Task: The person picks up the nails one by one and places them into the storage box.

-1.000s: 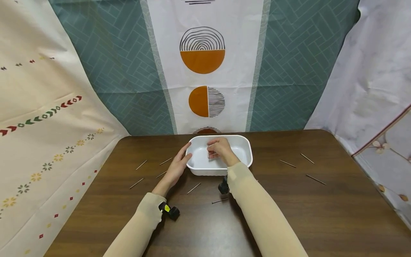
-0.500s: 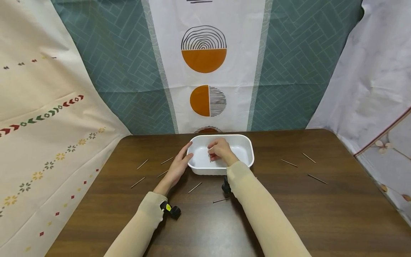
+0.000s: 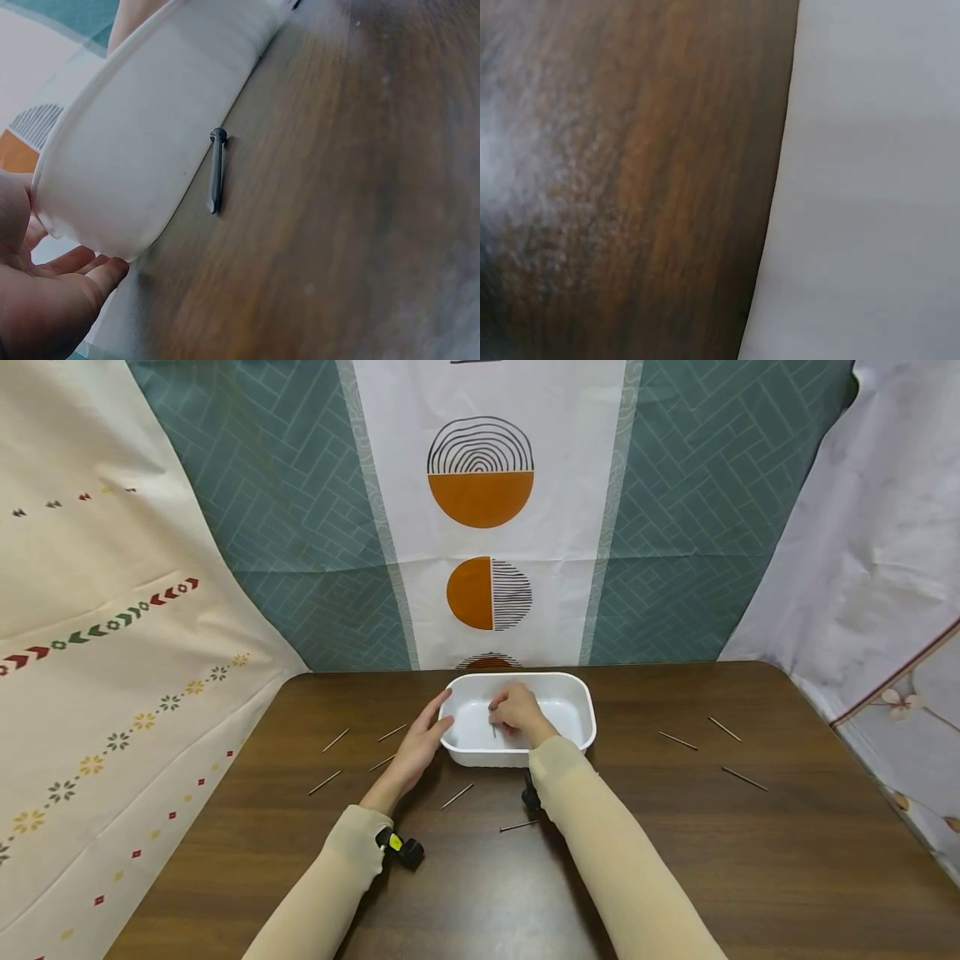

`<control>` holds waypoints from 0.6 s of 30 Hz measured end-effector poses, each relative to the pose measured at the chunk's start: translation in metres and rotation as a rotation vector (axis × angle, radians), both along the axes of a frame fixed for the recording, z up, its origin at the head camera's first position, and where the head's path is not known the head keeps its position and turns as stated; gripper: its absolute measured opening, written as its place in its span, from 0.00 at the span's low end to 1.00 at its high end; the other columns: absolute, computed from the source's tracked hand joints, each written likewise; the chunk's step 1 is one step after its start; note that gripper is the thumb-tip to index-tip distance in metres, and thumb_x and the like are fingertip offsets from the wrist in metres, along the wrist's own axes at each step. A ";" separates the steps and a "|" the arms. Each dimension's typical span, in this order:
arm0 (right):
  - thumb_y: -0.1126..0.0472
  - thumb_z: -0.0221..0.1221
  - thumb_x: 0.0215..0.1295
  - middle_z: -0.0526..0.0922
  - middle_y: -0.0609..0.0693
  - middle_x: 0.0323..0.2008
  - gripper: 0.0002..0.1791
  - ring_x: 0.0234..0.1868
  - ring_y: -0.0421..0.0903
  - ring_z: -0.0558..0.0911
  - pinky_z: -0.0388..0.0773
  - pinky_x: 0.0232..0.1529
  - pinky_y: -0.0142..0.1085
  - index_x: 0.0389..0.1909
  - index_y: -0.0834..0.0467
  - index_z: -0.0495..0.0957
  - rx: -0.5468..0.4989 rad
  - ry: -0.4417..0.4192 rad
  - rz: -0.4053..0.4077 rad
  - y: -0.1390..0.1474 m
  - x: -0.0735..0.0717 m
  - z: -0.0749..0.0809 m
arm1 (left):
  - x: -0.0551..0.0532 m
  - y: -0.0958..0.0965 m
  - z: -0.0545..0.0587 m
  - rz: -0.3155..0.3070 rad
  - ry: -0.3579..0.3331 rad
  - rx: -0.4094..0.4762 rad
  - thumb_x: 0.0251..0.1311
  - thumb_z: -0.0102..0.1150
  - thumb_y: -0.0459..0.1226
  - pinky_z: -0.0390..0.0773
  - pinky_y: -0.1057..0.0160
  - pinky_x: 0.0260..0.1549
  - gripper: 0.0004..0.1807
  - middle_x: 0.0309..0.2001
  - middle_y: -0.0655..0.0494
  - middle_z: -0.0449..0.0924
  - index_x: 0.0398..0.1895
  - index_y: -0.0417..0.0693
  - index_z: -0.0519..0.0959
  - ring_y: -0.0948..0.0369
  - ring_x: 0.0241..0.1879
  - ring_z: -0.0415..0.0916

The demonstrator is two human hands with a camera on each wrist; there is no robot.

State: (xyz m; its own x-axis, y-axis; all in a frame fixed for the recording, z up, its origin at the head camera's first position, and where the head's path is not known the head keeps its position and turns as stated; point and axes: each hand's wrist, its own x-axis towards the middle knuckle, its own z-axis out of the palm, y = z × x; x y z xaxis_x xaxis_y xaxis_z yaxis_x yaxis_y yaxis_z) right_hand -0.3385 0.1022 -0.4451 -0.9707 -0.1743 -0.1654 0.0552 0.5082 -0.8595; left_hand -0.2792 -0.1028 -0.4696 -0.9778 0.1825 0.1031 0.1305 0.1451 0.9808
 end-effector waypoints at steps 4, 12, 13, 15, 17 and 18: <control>0.74 0.68 0.60 0.74 0.48 0.13 0.07 0.12 0.39 0.72 0.71 0.15 0.29 0.39 0.69 0.84 0.050 0.034 0.029 0.000 -0.001 -0.002 | 0.000 0.001 0.001 0.006 0.005 0.003 0.79 0.49 0.35 0.51 0.45 0.78 0.30 0.82 0.47 0.52 0.82 0.48 0.60 0.48 0.81 0.47; 0.74 0.67 0.61 0.75 0.49 0.14 0.07 0.12 0.40 0.72 0.71 0.15 0.29 0.40 0.69 0.85 0.070 0.045 0.020 0.000 0.002 -0.001 | 0.000 0.003 0.003 0.010 -0.001 0.012 0.79 0.49 0.36 0.50 0.45 0.78 0.31 0.82 0.46 0.52 0.82 0.47 0.59 0.47 0.81 0.47; 0.74 0.67 0.61 0.75 0.49 0.14 0.07 0.12 0.40 0.72 0.71 0.15 0.29 0.40 0.69 0.85 0.069 0.044 0.018 -0.001 0.002 -0.001 | 0.000 0.002 0.003 0.009 -0.001 0.011 0.79 0.49 0.36 0.50 0.44 0.78 0.31 0.82 0.46 0.52 0.82 0.47 0.59 0.47 0.81 0.47; 0.74 0.67 0.61 0.75 0.49 0.14 0.08 0.12 0.40 0.73 0.71 0.15 0.29 0.41 0.69 0.84 0.061 0.039 0.014 -0.001 0.002 -0.001 | 0.001 0.002 0.002 0.009 0.000 0.006 0.79 0.49 0.35 0.51 0.45 0.78 0.30 0.82 0.47 0.52 0.82 0.48 0.60 0.48 0.81 0.47; 0.74 0.66 0.61 0.75 0.49 0.14 0.09 0.13 0.40 0.73 0.73 0.16 0.29 0.42 0.69 0.84 0.048 0.030 0.012 -0.001 0.001 -0.001 | 0.001 0.001 0.001 0.011 0.001 -0.001 0.79 0.49 0.35 0.51 0.44 0.78 0.30 0.82 0.47 0.53 0.81 0.48 0.61 0.47 0.81 0.47; 0.74 0.66 0.61 0.76 0.49 0.14 0.09 0.13 0.40 0.74 0.73 0.16 0.29 0.43 0.70 0.84 0.041 0.024 0.011 -0.001 0.001 -0.001 | 0.000 0.001 0.000 0.013 -0.001 -0.005 0.79 0.49 0.35 0.51 0.45 0.78 0.30 0.82 0.47 0.53 0.81 0.49 0.61 0.48 0.81 0.47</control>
State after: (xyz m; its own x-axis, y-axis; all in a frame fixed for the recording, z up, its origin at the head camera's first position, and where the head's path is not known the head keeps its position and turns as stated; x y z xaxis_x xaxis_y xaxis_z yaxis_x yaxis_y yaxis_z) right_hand -0.3374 0.1007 -0.4456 -0.9725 -0.1788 -0.1496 0.0292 0.5431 -0.8392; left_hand -0.2789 -0.1021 -0.4693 -0.9802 0.1704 0.1011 0.1275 0.1517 0.9802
